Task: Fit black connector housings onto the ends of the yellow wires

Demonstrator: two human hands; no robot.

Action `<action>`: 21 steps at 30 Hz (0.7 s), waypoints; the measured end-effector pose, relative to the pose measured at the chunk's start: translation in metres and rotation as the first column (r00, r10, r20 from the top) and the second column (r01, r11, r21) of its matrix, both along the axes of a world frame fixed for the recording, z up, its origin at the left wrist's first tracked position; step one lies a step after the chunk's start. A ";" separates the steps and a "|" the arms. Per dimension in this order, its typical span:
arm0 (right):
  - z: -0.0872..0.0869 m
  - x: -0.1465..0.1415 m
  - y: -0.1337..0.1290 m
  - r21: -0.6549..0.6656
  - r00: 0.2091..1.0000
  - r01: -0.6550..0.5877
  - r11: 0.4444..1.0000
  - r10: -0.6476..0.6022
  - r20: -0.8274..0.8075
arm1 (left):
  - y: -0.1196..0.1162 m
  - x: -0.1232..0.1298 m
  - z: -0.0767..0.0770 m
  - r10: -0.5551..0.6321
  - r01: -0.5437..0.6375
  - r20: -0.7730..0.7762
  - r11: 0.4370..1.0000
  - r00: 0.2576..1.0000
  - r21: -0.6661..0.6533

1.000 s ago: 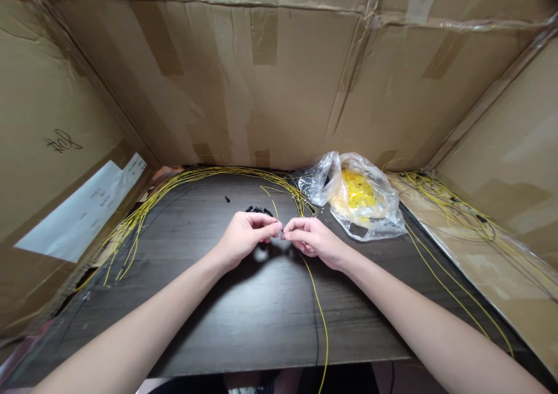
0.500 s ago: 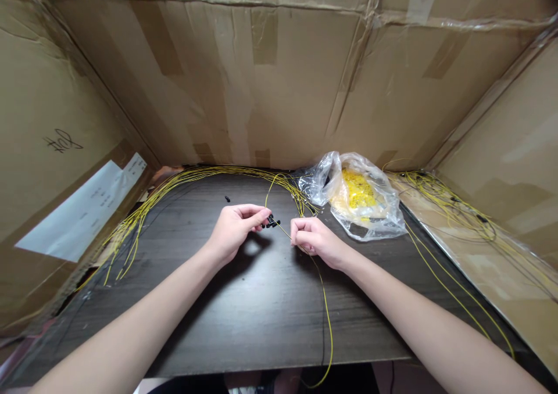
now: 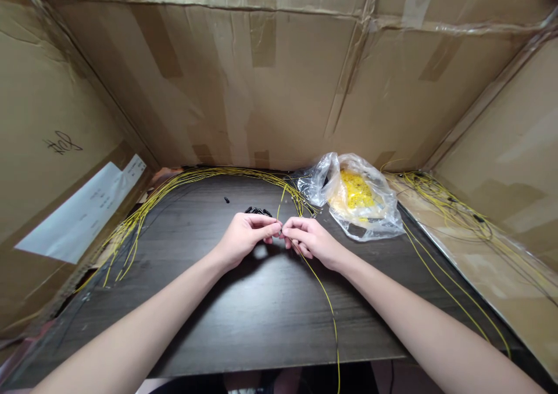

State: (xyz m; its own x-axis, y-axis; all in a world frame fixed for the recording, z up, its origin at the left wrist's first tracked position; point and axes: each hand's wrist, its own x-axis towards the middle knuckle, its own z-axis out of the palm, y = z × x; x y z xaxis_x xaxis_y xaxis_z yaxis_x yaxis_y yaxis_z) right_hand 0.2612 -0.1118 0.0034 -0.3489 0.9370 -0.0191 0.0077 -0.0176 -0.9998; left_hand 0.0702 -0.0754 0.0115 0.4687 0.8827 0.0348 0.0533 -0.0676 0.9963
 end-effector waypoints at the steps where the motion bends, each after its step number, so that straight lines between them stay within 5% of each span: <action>1: 0.000 0.000 0.000 -0.003 1.000 0.005 1.000 -0.005 -0.006 | -0.001 0.001 0.000 -0.015 0.015 -0.011 1.000 1.000 -0.004; 9: 0.003 0.001 0.001 -0.025 1.000 0.013 1.000 -0.013 0.000 | 0.002 0.001 0.002 0.107 -0.107 0.004 0.994 0.994 -0.006; 17: -0.001 0.002 0.002 -0.057 0.997 0.075 0.996 -0.076 -0.001 | 0.013 -0.006 0.004 0.290 -0.294 0.174 0.956 0.941 -0.007; 21: -0.001 0.005 0.003 -0.053 0.999 0.043 0.998 -0.044 -0.024 | 0.013 -0.007 0.006 0.276 -0.284 0.172 0.958 0.946 0.027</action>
State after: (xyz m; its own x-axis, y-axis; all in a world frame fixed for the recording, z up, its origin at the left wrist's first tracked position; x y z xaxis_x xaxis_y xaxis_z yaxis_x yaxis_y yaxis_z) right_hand 0.2658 -0.1087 0.0023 -0.3086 0.9493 -0.0604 -0.0196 -0.0699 -0.9974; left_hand 0.0629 -0.0628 0.0179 0.1868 0.9726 0.1387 -0.0869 -0.1243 0.9884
